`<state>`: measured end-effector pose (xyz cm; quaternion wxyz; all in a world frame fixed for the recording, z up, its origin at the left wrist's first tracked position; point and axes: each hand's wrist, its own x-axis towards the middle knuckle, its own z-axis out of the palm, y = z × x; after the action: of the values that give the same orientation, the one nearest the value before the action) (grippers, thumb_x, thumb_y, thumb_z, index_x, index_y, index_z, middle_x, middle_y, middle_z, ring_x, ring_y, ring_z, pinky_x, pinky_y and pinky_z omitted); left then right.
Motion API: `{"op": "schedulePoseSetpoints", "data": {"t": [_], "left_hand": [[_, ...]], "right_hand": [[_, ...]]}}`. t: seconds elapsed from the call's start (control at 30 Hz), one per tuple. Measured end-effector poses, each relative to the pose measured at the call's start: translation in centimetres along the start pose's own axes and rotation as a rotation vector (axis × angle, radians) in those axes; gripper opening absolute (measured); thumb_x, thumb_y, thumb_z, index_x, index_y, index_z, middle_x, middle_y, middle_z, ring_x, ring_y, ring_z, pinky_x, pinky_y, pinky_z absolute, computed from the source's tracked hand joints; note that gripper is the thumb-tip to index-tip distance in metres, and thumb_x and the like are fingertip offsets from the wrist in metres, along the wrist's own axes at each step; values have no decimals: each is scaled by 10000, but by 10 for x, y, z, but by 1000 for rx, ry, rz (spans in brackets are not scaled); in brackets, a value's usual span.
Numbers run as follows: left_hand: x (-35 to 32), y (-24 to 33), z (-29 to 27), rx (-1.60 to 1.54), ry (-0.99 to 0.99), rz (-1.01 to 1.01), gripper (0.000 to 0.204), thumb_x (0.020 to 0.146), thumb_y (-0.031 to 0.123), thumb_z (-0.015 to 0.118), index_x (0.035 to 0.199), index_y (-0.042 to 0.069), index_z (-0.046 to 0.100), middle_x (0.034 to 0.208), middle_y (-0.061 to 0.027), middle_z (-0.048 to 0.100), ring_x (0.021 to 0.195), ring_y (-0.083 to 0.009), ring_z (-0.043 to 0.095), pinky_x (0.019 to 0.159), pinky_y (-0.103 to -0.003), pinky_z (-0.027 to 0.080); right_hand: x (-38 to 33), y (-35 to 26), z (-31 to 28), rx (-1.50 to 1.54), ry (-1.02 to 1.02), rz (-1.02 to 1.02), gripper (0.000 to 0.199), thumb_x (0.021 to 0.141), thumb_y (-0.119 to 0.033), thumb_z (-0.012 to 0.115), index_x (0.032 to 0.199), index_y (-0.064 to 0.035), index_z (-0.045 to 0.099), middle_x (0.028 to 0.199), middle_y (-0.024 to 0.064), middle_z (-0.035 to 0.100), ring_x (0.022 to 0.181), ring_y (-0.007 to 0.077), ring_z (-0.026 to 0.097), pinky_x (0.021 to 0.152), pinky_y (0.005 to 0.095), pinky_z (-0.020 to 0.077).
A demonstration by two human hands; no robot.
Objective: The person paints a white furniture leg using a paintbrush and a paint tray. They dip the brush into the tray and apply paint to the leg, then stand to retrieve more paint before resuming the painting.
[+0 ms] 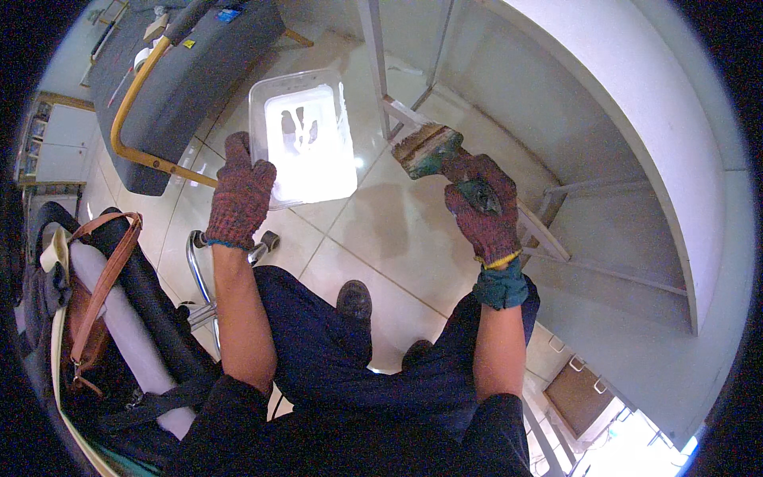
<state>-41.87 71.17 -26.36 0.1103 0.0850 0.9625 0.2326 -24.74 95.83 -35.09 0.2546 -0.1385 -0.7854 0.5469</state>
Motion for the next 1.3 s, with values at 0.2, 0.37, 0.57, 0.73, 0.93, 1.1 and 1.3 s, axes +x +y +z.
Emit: {"op": "schedulePoseSetpoints", "data": {"t": [0.2,0.37,0.57,0.73,0.93,1.1,1.3], "left_hand": [[2,1,3,8,39,62,453,791,191,494,1199,62,344,968,-299,587,869,-450,592,755,-497,473],[1,0,0,-42,11,56,461,791,192,493,1208,58,349,984,-299,583,885,-461,581,767,-505,467],[0,0,1,-15,21,42,447,794,187,490,1197,46,360,983,-301,581,885,-458,582,764,-503,468],[-1,7,-1,-61,-1,61,456,794,187,491,1201,28,360,990,-312,570,897,-460,576,773,-507,457],[5,-5,2,16,-2,96,487,788,183,483,1228,21,349,1065,-322,537,958,-465,551,807,-499,442],[-2,8,-5,-42,-21,30,496,782,186,484,1234,36,348,1084,-315,535,984,-470,538,829,-502,429],[0,5,-4,-75,-14,70,478,782,195,484,1221,57,354,1046,-310,559,967,-478,543,823,-505,427]], "right_hand": [[21,-9,25,143,21,-80,243,680,-34,677,903,-37,582,963,76,615,937,188,582,832,308,448],[19,3,23,-23,17,-30,240,674,-46,680,897,-49,593,951,78,627,920,194,590,822,310,455],[0,-14,8,-63,60,-29,293,671,-104,688,960,-87,640,954,87,647,901,209,610,811,321,478],[14,10,37,77,127,-42,304,674,-98,709,967,-80,628,977,90,643,918,211,606,827,329,471],[-24,-2,6,-87,212,74,305,682,-101,692,968,-66,595,988,94,638,944,215,597,844,328,456],[-16,-24,16,63,170,-26,241,701,1,642,927,-58,582,981,62,614,949,165,567,839,288,441],[-14,-13,23,-68,212,50,231,694,-17,656,906,-55,573,995,59,608,922,167,572,829,289,444]]}}
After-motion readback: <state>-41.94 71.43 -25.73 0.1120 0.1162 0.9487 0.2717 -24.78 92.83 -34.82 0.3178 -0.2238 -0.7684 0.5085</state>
